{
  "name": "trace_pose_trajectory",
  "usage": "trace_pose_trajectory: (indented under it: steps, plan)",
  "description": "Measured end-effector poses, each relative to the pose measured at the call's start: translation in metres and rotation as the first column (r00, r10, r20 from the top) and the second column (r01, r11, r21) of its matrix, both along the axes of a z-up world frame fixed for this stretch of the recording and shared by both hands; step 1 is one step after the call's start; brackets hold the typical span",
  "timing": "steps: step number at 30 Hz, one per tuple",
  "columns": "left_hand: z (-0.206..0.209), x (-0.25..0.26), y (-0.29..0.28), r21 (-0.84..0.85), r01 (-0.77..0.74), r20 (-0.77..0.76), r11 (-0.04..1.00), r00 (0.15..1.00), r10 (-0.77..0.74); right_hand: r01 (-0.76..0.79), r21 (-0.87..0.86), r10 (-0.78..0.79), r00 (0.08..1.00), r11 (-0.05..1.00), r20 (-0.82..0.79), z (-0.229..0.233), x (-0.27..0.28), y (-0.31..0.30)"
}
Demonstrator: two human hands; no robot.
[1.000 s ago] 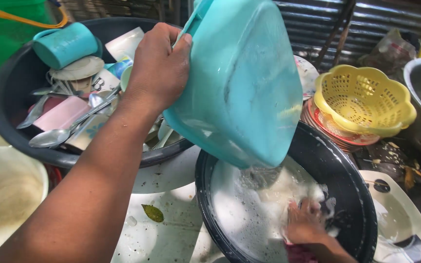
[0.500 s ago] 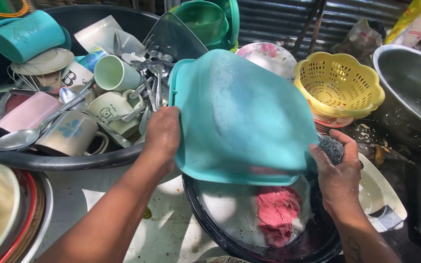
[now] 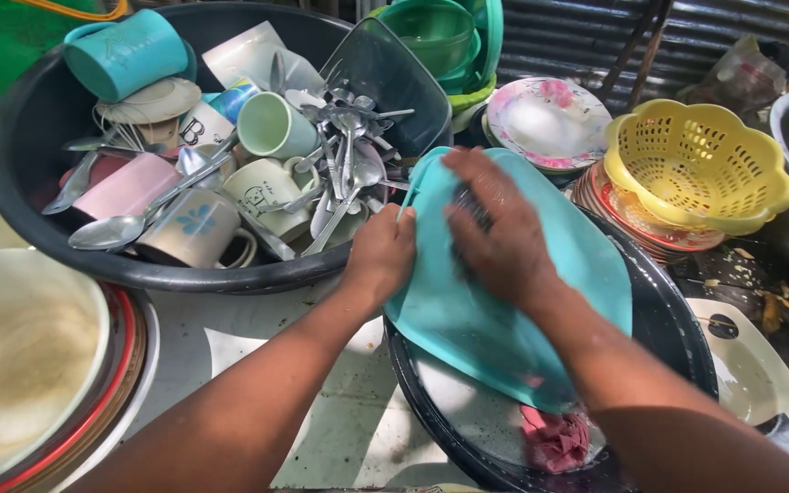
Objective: The recorder is washing various dishes including a large blue plastic tub, bowls, and plates using a sponge and soapy water in an outdoor setting.
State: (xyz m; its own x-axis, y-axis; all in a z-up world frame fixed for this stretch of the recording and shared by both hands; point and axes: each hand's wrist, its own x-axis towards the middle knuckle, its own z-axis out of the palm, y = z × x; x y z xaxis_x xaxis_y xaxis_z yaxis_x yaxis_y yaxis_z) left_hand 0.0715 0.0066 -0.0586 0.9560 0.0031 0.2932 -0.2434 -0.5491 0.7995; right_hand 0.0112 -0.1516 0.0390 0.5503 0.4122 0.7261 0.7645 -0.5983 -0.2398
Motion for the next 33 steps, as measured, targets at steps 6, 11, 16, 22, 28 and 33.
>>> trace_pose_trajectory:
  steps: [6,11,16,22,28,33]
  plan:
    - [0.021,-0.021,-0.027,-0.096,0.074,-0.034,0.993,0.996,-0.078,0.28,0.331,-0.205,0.948,0.901,-0.243,-0.001,0.076,-0.081]
    - [0.036,-0.028,-0.021,-0.224,0.123,-0.198,0.967,0.965,-0.169,0.436,0.3,-0.355,0.889,0.848,-0.288,-0.001,0.057,-0.076]
    - [0.031,-0.059,-0.022,-0.429,0.035,-0.309,0.902,0.933,-0.183,0.225,0.202,-0.205,0.972,0.953,-0.117,0.009,-0.004,-0.031]
    - [0.051,-0.147,-0.035,-0.481,0.043,-0.319,0.876,0.922,-0.22,-0.057,0.148,0.084,0.979,0.987,-0.188,0.021,-0.038,-0.047]
    - [0.048,-0.167,-0.019,-0.652,0.229,-0.271,0.723,0.82,-0.504,0.008,0.271,0.079,0.947,0.962,-0.31,0.018,-0.03,-0.06]
    - [-0.019,-0.113,-0.011,-0.581,-0.059,-0.291,0.812,0.947,-0.139,-0.091,0.15,0.122,0.97,0.984,-0.212,-0.008,0.002,-0.019]
